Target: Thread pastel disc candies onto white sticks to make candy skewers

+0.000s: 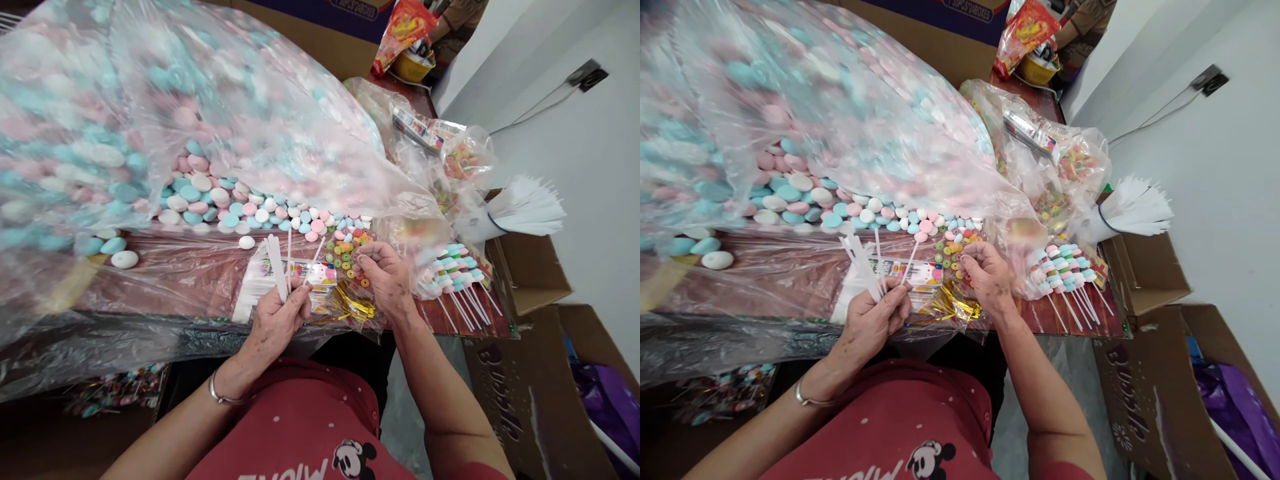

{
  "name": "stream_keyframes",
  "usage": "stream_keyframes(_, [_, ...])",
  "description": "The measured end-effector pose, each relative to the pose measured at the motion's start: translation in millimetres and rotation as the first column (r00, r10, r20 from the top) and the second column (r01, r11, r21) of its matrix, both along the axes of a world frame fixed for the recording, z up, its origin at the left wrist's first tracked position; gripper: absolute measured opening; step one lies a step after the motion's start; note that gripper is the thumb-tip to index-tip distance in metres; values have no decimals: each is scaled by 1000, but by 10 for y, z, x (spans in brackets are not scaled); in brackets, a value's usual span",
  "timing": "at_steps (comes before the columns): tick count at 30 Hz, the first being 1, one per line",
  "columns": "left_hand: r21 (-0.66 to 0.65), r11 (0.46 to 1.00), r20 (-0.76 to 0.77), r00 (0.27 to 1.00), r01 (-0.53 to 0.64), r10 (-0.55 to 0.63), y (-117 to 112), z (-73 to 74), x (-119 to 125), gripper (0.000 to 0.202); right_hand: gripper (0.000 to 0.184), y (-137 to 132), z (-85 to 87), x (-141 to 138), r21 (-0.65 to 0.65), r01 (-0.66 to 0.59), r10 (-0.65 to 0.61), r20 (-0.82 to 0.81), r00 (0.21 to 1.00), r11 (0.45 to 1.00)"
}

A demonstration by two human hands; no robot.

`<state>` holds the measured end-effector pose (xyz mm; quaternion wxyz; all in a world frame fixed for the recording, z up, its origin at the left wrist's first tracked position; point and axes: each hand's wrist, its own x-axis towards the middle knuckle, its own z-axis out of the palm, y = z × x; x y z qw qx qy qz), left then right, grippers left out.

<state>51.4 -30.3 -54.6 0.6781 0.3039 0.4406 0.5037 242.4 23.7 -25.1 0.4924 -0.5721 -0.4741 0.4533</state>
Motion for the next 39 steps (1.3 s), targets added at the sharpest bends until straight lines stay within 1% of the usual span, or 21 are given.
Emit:
stream_keyframes(3, [3,1000,2,1000,-4,4,0,6,0,33,18,-13,-4,2,15,1,0,-9,1000,1000])
stream_keyframes(5, [-5,1000,2,1000,-5,5,2,12,5,33,16,-18,-25,30,41,21,-22,26,999,999])
stream_keyframes(8, [-22,1000,-3,1000,-12,12,9,34,16,34,16,-25,-52,104,137,76,-100,172,980,988])
stream_keyframes(11, [-31,999,-13,1000,-20,19,18,61,22,36,18,-28,-43,188,249,110,-193,337,922,962])
stream_keyframes(14, [-36,999,-18,1000,-26,26,21,63,24,36,21,-25,-8,248,289,98,-227,456,861,952])
stream_keyframes(16, [-45,999,-13,1000,-27,27,20,46,28,37,21,-17,6,270,315,39,-209,526,825,948])
stream_keyframes(17, [-50,998,-9,1000,-27,27,20,35,31,37,21,-12,5,277,337,-12,-192,566,801,942])
stream_keyframes(18, [-53,998,-5,1000,-27,26,21,25,34,37,22,-6,-1,280,357,-76,-173,616,769,931])
stream_keyframes(20, [-57,998,0,1000,-29,29,28,15,42,36,25,6,-27,282,378,-220,-143,728,671,899])
stream_keyframes(23, [-85,995,20,999,-47,49,57,56,46,35,31,25,-71,273,342,-381,-120,858,499,859])
stream_keyframes(25, [-95,994,55,997,-57,63,83,136,36,33,31,42,-72,257,305,-440,-108,903,416,845])
stream_keyframes(27, [-74,995,91,993,-67,74,108,252,10,30,31,70,-32,228,283,-470,-98,920,381,836])
stream_keyframes(29, [-47,996,122,989,-78,83,126,379,-28,28,31,115,43,173,272,-487,-80,922,379,830])
stream_keyframes(31, [-37,996,157,983,-86,91,137,485,-76,25,30,184,132,78,240,-508,-35,924,380,827])
stream_keyframes(33, [-32,995,167,981,-94,98,147,545,-129,24,30,284,207,-60,173,-534,30,937,349,828])
stream_keyframes(35, [-33,994,127,986,-106,109,155,548,-181,23,30,410,246,-225,85,-532,79,957,278,843])
stream_keyframes(36, [-35,993,94,989,-110,113,158,530,-204,23,30,478,251,-308,41,-508,91,968,233,860])
stream_keyframes(39, [-36,991,10,992,-126,126,160,429,-258,27,27,657,216,-510,-68,-421,115,989,88,905])
